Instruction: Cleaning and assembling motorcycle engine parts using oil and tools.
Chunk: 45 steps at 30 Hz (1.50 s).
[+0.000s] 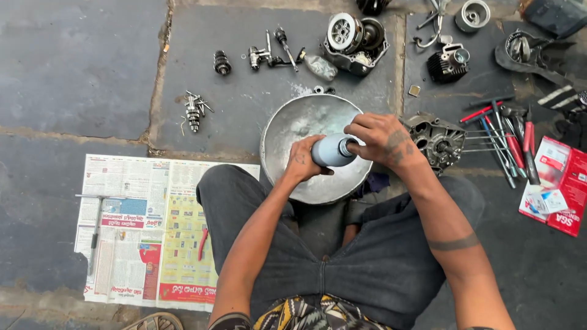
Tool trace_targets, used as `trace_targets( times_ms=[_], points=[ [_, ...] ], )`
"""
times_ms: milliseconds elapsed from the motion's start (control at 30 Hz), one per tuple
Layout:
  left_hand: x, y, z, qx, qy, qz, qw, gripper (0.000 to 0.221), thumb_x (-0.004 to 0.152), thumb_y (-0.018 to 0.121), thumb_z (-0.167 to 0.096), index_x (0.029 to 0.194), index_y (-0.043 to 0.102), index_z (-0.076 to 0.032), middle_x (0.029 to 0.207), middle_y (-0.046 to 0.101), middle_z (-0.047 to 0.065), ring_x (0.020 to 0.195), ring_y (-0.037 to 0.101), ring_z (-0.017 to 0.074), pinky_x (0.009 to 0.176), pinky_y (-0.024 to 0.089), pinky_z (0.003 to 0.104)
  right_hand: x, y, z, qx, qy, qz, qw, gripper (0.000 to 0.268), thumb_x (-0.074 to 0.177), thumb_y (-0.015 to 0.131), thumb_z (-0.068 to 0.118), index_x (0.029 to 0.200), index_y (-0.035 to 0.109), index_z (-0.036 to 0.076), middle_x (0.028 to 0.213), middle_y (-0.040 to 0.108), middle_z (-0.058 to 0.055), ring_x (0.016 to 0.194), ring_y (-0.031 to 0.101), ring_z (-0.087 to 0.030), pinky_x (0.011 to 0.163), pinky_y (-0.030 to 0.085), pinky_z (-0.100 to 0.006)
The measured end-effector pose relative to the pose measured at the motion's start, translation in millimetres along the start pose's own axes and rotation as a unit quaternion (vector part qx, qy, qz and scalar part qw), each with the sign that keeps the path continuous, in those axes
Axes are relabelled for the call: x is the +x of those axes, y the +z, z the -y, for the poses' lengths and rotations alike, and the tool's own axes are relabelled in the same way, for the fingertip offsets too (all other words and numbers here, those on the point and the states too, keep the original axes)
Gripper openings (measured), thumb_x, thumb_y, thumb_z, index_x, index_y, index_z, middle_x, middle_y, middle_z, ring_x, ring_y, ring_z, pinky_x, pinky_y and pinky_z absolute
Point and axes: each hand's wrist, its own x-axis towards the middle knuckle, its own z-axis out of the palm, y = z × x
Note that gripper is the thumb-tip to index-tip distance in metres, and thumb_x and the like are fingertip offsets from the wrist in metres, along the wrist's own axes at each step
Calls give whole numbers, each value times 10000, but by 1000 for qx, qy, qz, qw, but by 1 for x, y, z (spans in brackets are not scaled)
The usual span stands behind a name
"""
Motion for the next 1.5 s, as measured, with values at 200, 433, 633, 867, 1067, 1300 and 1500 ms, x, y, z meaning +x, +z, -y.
trace_targets(
  times_ms=[200, 433, 633, 867, 1067, 1300, 1500],
  points=[
    [-1, -4, -4, -1, 29, -43, 999, 998, 351, 1051, -201, 1268, 672, -97, 1250, 686, 157, 1178, 587, 396, 1014, 463, 481, -4, 9, 2, 5, -30, -25, 999, 199, 754, 829, 76, 915, 714, 54, 878, 712, -59, 779, 712, -255, 686, 590, -365],
    [-1, -20, -16, -31, -33, 4, 999, 968, 384, 1037, -223, 1279, 679, -143, 1229, 719, 112, 1211, 599, 355, 1057, 473, 468, -1, 10, 10, -14, -48, -11, 999, 132, 814, 802, 53, 924, 730, 54, 943, 731, -59, 828, 728, -225, 702, 600, -336],
    [3, -27, -27, -53, -40, 17, 998, 943, 367, 1040, -224, 1239, 694, -138, 1152, 746, 105, 1139, 662, 332, 1000, 522, 454, -1, 8, 11, -70, -42, -8, 997, 147, 838, 781, 43, 979, 746, 58, 1008, 736, -49, 857, 728, -203, 736, 608, -332],
    [1, -23, -23, -45, -61, -1, 997, 954, 381, 1035, -203, 1264, 681, -143, 1177, 730, 114, 1166, 623, 345, 1017, 495, 462, 2, 12, 19, -136, -30, 12, 990, 170, 825, 710, 35, 994, 699, 43, 1005, 715, -73, 860, 724, -219, 711, 605, -348],
    [-1, -23, -14, -17, -50, -15, 999, 959, 379, 1026, -199, 1274, 685, -152, 1210, 727, 117, 1195, 600, 358, 1033, 486, 460, 2, 14, 21, -148, -29, 23, 988, 140, 846, 701, 62, 980, 692, 24, 935, 698, -78, 797, 716, -215, 662, 596, -345],
    [-1, -26, -18, -16, -37, -14, 999, 950, 363, 1032, -197, 1242, 684, -106, 1143, 744, 138, 1110, 678, 351, 991, 521, 442, -1, 29, 10, -148, -24, 37, 988, 135, 851, 709, 90, 967, 700, 23, 896, 699, -76, 765, 718, -213, 639, 597, -341],
    [-3, -29, -25, -5, -26, -27, 999, 872, 386, 1033, -182, 1194, 715, -99, 1096, 756, 147, 1048, 698, 348, 950, 535, 435, 3, 31, 9, -93, -12, -13, 995, 147, 862, 703, 106, 967, 687, 5, 877, 688, -92, 764, 712, -239, 658, 595, -358]
  ],
)
